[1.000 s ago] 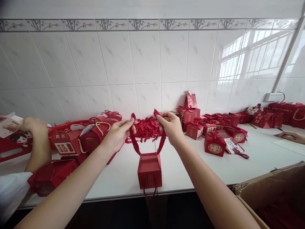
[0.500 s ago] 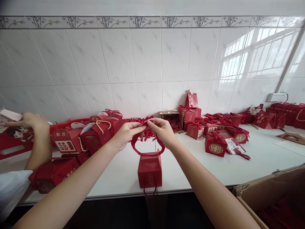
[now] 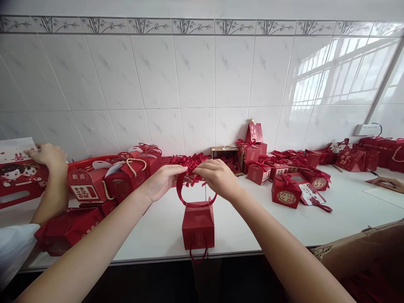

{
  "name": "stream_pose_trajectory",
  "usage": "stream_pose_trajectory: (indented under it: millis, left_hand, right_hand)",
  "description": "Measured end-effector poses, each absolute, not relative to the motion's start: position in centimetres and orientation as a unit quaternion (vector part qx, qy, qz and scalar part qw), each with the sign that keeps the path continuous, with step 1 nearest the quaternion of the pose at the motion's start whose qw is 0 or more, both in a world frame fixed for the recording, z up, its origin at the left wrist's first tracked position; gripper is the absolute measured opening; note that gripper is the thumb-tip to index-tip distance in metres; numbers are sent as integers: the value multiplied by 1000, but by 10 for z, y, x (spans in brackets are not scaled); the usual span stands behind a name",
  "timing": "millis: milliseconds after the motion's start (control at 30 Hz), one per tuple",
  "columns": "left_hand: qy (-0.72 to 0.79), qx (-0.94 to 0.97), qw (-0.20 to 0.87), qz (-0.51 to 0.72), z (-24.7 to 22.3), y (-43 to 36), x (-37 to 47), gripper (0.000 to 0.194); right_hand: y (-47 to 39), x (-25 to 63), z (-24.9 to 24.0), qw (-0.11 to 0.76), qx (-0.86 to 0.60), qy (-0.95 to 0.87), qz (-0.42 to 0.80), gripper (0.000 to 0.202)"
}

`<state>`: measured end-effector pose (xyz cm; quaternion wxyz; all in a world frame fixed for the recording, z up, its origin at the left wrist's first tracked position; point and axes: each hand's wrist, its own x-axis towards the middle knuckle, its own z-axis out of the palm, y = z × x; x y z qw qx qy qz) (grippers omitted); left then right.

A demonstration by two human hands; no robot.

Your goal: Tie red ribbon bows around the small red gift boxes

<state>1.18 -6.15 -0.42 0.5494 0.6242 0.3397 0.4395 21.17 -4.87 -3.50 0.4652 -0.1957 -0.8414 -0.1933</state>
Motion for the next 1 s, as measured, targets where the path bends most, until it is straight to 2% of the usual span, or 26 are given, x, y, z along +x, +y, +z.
stream_pose_trajectory:
  millis: [133,233,300,433,533,633,833,933,1000]
  left_hand:
    - [367,656,504,426,-6,-64,7,26]
    - [374,707,422,427,-9,-70,7,32]
    - [394,751,305,433,-13,-78,8,33]
    - [450,787,-32,421,-27,-99,-2,28]
    - [502,755,-140,399,-46,-111,-30,29]
    - [593,685,-141,400,-80,-117,-69,30]
    - [710,606,38,357,-155,-127,-113,33]
    - [699,609,104,361,-166,-130,-108,33]
    - [672,618,122,390,-160,-129,-97,31]
  right_hand:
    - [-49,212,-37,473,-192,-834,-209,27]
    - [-51,209,-43,506,-207,-822,-162,25]
    - [-55,207,-52,548,-225,-799,-105,25]
    - [-67,212,-81,640,-281,-715,3,21]
    - [-77,227,-110,714,-354,-597,90,18]
    - [-83,248,-140,746,-442,-471,164,26]
    - [-91,272,-181,676,-586,-365,258,43]
    - [-92,272,-183,634,-610,-386,278,52]
    - [-91,269,-179,629,-624,-402,229,58]
